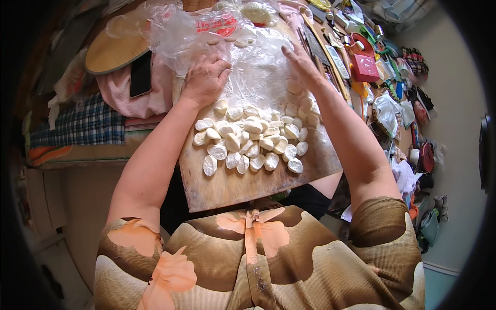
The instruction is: The person cuts a piece of dough into small pieces with a large knife on a wooden board, then cleans their hands and gathers the dough pieces into a plastic bag.
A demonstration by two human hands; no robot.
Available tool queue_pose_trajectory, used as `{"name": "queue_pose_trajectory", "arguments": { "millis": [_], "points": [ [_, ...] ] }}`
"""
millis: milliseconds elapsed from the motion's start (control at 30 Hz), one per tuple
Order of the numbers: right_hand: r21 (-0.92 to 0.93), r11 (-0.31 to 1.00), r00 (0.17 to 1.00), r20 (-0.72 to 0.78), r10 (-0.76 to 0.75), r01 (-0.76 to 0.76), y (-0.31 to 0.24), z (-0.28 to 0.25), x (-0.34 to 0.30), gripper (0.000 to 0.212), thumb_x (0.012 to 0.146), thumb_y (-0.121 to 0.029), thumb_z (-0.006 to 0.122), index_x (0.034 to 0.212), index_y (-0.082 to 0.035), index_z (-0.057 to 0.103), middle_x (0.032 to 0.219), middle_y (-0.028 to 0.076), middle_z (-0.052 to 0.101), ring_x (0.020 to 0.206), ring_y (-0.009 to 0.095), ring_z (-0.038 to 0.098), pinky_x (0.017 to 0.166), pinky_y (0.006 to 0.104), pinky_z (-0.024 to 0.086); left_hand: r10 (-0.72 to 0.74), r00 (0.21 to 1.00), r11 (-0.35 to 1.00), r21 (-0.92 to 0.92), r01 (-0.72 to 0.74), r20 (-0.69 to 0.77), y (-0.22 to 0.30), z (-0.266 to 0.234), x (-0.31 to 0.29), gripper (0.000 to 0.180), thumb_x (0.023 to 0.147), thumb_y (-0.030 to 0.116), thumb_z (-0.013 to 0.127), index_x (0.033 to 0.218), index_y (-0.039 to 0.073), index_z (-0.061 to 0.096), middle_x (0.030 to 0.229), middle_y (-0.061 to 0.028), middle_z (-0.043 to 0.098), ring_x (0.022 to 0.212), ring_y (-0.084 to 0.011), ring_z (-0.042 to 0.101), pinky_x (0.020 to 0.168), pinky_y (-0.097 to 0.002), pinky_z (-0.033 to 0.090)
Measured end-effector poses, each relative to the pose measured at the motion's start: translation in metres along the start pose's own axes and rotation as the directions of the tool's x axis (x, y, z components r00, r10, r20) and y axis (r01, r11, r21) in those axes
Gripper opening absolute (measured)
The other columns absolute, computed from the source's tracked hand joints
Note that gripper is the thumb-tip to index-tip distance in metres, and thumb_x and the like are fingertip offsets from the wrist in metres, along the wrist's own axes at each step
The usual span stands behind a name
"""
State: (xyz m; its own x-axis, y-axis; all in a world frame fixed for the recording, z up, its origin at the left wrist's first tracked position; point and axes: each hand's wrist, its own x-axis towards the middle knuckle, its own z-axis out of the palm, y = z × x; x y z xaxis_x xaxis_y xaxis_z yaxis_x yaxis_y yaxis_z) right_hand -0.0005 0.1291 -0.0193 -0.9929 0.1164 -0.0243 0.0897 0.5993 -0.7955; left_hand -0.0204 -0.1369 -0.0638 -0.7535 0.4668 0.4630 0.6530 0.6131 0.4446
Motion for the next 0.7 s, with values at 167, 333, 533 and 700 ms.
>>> {"name": "queue_pose_trajectory", "arguments": {
  "millis": [167, 333, 533, 700],
  "points": [
    [-0.318, 0.939, 0.991, -0.009, 0.135, -0.131, -0.001, -0.043, -0.036, 0.033, 0.091, -0.034, 0.063, 0.107, -0.007, 0.072, 0.109, 0.015, 0.070, 0.103, 0.023, 0.066, 0.092, 0.0362, 0.049, -0.003, 1.000, 1.000, 0.009, 0.003, -0.018, -0.004, 0.001, 0.001, 0.015, 0.088, 0.020, 0.064, 0.098, 0.013, 0.071, 0.103, -0.0047, 0.064, 0.102, -0.0273, 0.057, 0.088, -0.0392, 0.047],
    [-0.535, 0.844, 0.998, 0.044, 0.054, -0.022, -0.019, -0.028, -0.066, 0.029, 0.075, -0.023, 0.072, 0.097, -0.004, 0.070, 0.096, 0.016, 0.070, 0.092, 0.028, 0.067, 0.081, 0.0364, 0.052, 0.012, 0.999, 1.000, 0.000, -0.012, -0.034, -0.003, 0.001, 0.001, 0.016, 0.087, 0.025, 0.063, 0.096, 0.014, 0.072, 0.105, -0.0040, 0.063, 0.103, -0.0269, 0.057, 0.089, -0.0408, 0.047],
    [-0.090, 0.987, 0.888, 0.433, 0.158, -0.132, -0.058, 0.008, -0.036, 0.028, 0.083, -0.009, 0.071, 0.106, 0.003, 0.061, 0.090, 0.012, 0.067, 0.083, 0.017, 0.066, 0.072, 0.0279, 0.057, 0.008, 0.999, 1.000, 0.005, -0.008, -0.036, -0.004, 0.000, -0.001, 0.015, 0.087, 0.025, 0.063, 0.094, 0.014, 0.072, 0.101, -0.0038, 0.063, 0.101, -0.0264, 0.058, 0.088, -0.0407, 0.047],
    [0.514, 0.856, 0.996, 0.087, 0.018, -0.060, -0.038, 0.055, 0.034, 0.063, 0.086, -0.011, 0.073, 0.139, -0.001, 0.041, 0.141, 0.018, 0.045, 0.113, 0.025, 0.058, 0.085, 0.0341, 0.056, -0.002, 1.000, 1.000, -0.031, 0.002, -0.030, 0.004, 0.002, 0.004, 0.015, 0.087, 0.024, 0.063, 0.092, 0.013, 0.071, 0.099, -0.0044, 0.063, 0.099, -0.0266, 0.058, 0.087, -0.0400, 0.048]
  ]
}}
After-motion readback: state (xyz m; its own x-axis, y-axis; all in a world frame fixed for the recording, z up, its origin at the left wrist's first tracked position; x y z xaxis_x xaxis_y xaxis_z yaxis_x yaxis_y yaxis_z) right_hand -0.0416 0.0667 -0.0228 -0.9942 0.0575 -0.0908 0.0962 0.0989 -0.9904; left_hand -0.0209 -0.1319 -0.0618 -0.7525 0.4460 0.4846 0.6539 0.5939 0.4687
